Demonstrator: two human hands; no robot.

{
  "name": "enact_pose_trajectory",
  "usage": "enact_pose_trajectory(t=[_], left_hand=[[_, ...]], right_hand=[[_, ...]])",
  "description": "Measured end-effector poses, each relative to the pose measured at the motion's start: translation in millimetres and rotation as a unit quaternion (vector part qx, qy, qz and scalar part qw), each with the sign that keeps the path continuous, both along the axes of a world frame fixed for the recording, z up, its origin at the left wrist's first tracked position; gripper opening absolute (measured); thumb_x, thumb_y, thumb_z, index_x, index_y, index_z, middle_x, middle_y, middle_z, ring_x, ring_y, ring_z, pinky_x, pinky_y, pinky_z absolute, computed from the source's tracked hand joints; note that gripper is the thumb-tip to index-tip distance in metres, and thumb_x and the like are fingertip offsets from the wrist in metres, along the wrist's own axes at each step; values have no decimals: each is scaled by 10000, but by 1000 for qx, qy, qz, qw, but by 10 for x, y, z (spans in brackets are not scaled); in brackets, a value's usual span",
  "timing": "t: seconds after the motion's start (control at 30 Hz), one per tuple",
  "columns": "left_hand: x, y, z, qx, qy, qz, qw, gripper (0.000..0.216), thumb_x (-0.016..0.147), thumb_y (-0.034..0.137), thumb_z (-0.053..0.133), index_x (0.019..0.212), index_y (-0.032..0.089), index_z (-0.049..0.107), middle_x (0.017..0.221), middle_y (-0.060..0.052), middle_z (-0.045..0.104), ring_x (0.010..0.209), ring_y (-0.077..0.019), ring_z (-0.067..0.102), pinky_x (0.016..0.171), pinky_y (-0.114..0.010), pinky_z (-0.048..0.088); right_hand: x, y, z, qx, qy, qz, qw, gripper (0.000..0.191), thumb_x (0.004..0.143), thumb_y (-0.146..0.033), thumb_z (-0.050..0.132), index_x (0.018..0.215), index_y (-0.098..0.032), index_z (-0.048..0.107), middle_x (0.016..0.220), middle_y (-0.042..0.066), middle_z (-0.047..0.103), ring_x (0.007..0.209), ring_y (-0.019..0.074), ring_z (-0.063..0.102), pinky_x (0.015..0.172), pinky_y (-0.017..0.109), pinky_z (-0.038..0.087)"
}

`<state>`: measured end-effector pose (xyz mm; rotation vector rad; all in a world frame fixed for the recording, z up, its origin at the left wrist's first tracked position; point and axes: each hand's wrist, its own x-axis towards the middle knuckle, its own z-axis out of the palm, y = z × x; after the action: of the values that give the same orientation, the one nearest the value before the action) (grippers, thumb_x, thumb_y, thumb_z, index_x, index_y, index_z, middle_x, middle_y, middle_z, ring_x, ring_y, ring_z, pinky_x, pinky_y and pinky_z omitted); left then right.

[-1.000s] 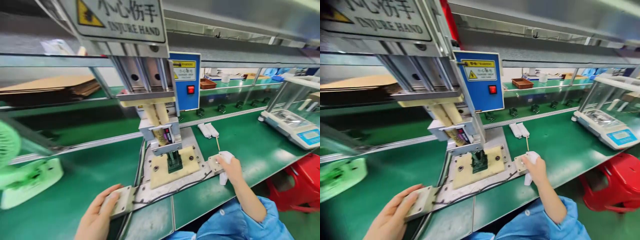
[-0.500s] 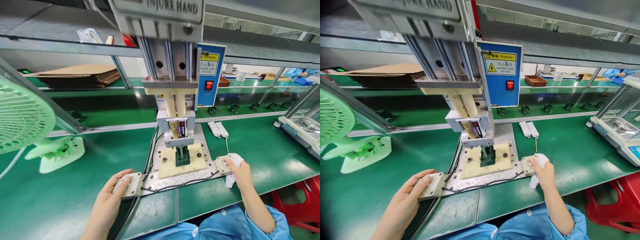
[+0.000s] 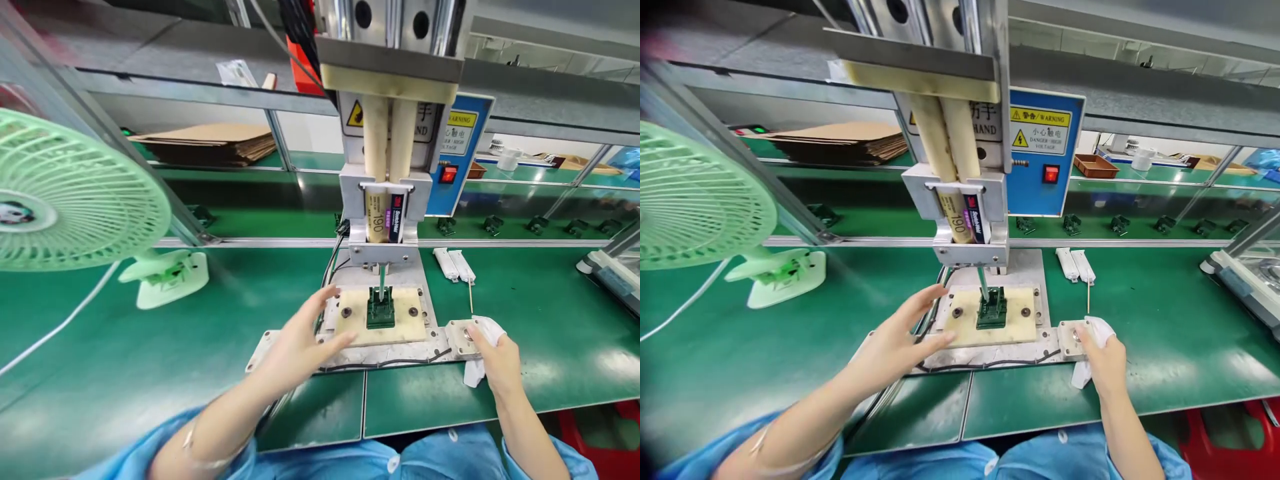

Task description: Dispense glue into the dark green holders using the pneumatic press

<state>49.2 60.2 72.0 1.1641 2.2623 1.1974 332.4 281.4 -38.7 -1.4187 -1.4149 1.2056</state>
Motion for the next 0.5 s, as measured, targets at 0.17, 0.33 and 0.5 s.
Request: enact_pose_trajectory(t=[0.17, 0.33, 0.5], left_hand=[[43, 557, -68, 13, -154, -90, 984, 911, 524, 446, 874, 1319, 137, 551, 1406, -209, 582, 1327, -401, 521, 1165, -547, 350], [49, 663, -99, 42, -223, -125, 966, 700, 613, 451, 839, 1206, 139, 639, 1312, -159, 666, 1242, -338, 607, 1124, -476, 433], [120, 458, 84, -9, -291, -141, 946, 469, 740, 526, 763, 1001, 136, 747, 1016, -102, 773, 995, -288, 708, 923, -398, 546]], right_hand=[[3, 9, 34, 6, -16, -7, 1000, 676, 553, -653, 817, 952, -114, 737, 859, 118, 752, 836, 302, 704, 710, 365, 546], [13, 11, 53, 13, -24, -5, 1000, 680, 545, -669, 817, 924, -109, 735, 790, 108, 741, 775, 291, 697, 676, 360, 544], [17, 1, 74, 14, -20, -5, 1000, 685, 543, -667, 820, 930, -108, 735, 820, 116, 744, 792, 294, 697, 678, 362, 544]])
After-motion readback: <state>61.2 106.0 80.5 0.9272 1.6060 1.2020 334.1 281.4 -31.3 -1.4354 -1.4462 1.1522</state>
